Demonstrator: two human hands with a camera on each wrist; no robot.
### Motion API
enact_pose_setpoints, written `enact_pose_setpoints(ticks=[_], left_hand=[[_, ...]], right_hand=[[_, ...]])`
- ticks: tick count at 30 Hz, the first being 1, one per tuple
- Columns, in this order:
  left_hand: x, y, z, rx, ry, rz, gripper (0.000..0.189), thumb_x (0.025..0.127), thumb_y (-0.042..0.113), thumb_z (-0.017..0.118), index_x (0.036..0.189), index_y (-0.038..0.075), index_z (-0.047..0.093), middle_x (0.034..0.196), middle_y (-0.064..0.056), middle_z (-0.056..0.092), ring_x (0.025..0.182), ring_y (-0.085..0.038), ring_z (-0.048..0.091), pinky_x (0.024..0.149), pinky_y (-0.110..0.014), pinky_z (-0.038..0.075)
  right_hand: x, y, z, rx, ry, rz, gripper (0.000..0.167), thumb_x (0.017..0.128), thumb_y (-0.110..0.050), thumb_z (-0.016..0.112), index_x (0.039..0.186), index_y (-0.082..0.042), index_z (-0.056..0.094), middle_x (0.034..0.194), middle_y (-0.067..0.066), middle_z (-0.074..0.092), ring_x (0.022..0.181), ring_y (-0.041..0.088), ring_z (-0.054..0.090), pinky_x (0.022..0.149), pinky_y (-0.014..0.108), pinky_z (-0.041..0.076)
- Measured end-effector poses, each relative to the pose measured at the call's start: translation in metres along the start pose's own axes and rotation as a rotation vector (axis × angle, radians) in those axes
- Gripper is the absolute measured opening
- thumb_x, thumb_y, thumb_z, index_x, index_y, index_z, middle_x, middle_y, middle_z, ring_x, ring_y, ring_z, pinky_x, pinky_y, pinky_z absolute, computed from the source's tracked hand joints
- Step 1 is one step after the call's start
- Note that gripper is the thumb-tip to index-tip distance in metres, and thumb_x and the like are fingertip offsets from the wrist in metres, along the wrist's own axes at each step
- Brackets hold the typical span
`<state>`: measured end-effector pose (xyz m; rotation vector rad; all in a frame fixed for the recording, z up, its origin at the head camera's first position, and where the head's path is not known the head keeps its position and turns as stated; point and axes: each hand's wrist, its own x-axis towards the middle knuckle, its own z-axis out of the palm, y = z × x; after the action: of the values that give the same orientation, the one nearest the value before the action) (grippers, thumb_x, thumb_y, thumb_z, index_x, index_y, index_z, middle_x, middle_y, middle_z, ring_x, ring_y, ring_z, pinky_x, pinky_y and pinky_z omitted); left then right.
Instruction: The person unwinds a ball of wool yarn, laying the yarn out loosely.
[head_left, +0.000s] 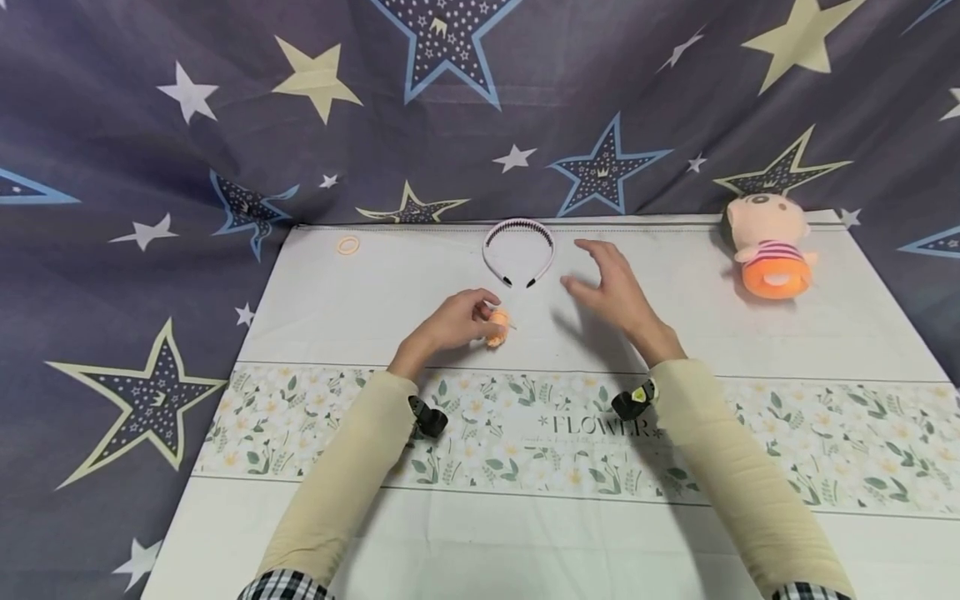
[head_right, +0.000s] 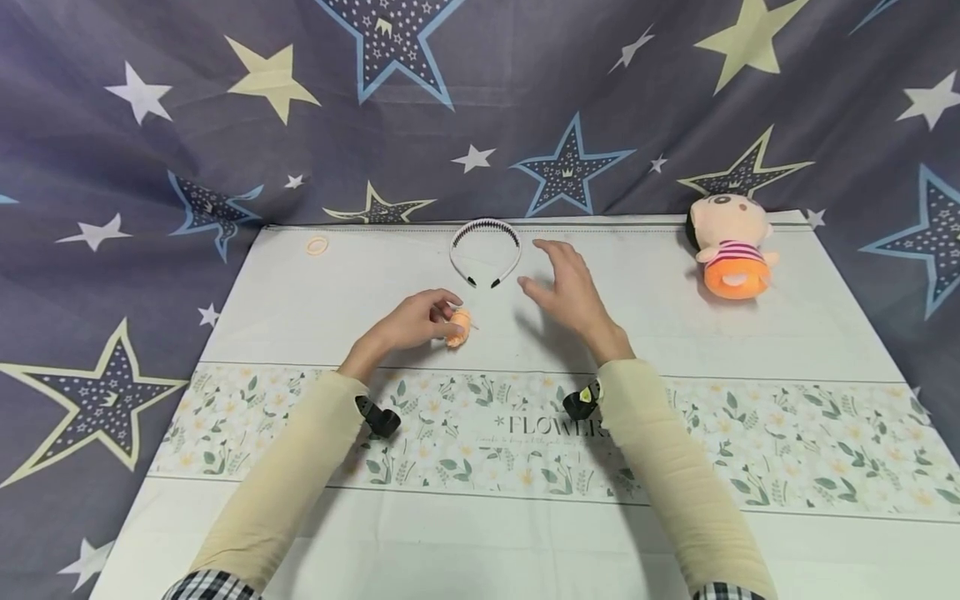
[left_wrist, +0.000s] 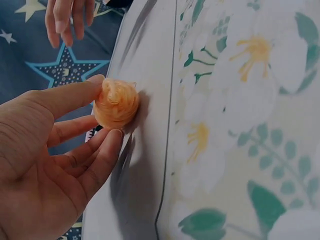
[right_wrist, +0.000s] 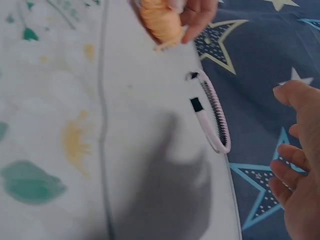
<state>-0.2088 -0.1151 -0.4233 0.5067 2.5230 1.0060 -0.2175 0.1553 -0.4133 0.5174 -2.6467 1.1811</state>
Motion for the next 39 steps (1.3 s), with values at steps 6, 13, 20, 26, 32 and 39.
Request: enact_pose_setpoints(ticks=[6,13,20,26,32,39], left_hand=[[0.001,0.001,0.005,0.02,0.002,0.017,0.044,0.085,0.025,0.073,0.123,0.007,0.058,0.104,-0.008,0.059,0.092,-0.019,0.053,0.082,-0.031,0.046],[0.0,0.0,0.005,-0.042,0.003,0.008,0.041,0.086,0.022,0.07,0.123,0.009,0.058,0.106,-0.007,0.059,0.088,-0.018,0.054,0.075,-0.028,0.047],[-0.002,0.007,0.001,-0.168,0.012,-0.004,0.039,0.086,0.019,0.068,0.123,0.012,0.058,0.109,-0.009,0.061,0.096,-0.021,0.059,0.077,-0.03,0.051],[-0.002,0.012,0.0,-0.254,0.011,0.0,0.036,0.088,0.016,0.067,0.122,0.012,0.057,0.11,-0.011,0.061,0.095,-0.021,0.059,0.077,-0.029,0.051],[-0.001,0.017,0.0,-0.368,0.054,-0.001,0.036,0.087,0.009,0.066,0.123,0.008,0.057,0.114,-0.013,0.059,0.095,-0.022,0.059,0.077,-0.026,0.053],[-0.002,0.018,-0.003,-0.508,0.081,0.0,0.035,0.089,0.007,0.064,0.123,0.005,0.057,0.119,-0.014,0.058,0.101,-0.026,0.063,0.088,-0.037,0.056]], right_hand=[[-0.006,-0.005,0.016,0.024,-0.053,-0.025,0.058,0.085,-0.02,0.07,0.136,-0.001,0.047,0.134,0.021,0.049,0.121,0.036,0.048,0.107,0.048,0.037],[-0.013,-0.01,0.033,0.121,-0.095,-0.029,0.047,0.085,-0.014,0.071,0.126,0.001,0.053,0.124,0.018,0.055,0.111,0.033,0.055,0.098,0.045,0.047],[-0.019,-0.022,0.047,0.197,-0.161,0.003,0.025,0.087,-0.013,0.07,0.107,-0.002,0.06,0.105,0.014,0.063,0.1,0.026,0.061,0.091,0.04,0.052],[-0.022,-0.03,0.055,0.234,-0.175,-0.004,0.017,0.089,-0.011,0.068,0.101,-0.003,0.061,0.095,0.01,0.066,0.087,0.021,0.063,0.081,0.034,0.054],[-0.023,-0.033,0.055,0.278,-0.12,0.057,0.014,0.089,-0.012,0.068,0.099,-0.005,0.062,0.093,0.008,0.066,0.083,0.017,0.062,0.076,0.027,0.053],[-0.02,-0.033,0.051,0.338,-0.074,0.102,0.01,0.091,-0.017,0.066,0.096,-0.008,0.065,0.09,0.007,0.066,0.078,0.016,0.059,0.069,0.022,0.05]])
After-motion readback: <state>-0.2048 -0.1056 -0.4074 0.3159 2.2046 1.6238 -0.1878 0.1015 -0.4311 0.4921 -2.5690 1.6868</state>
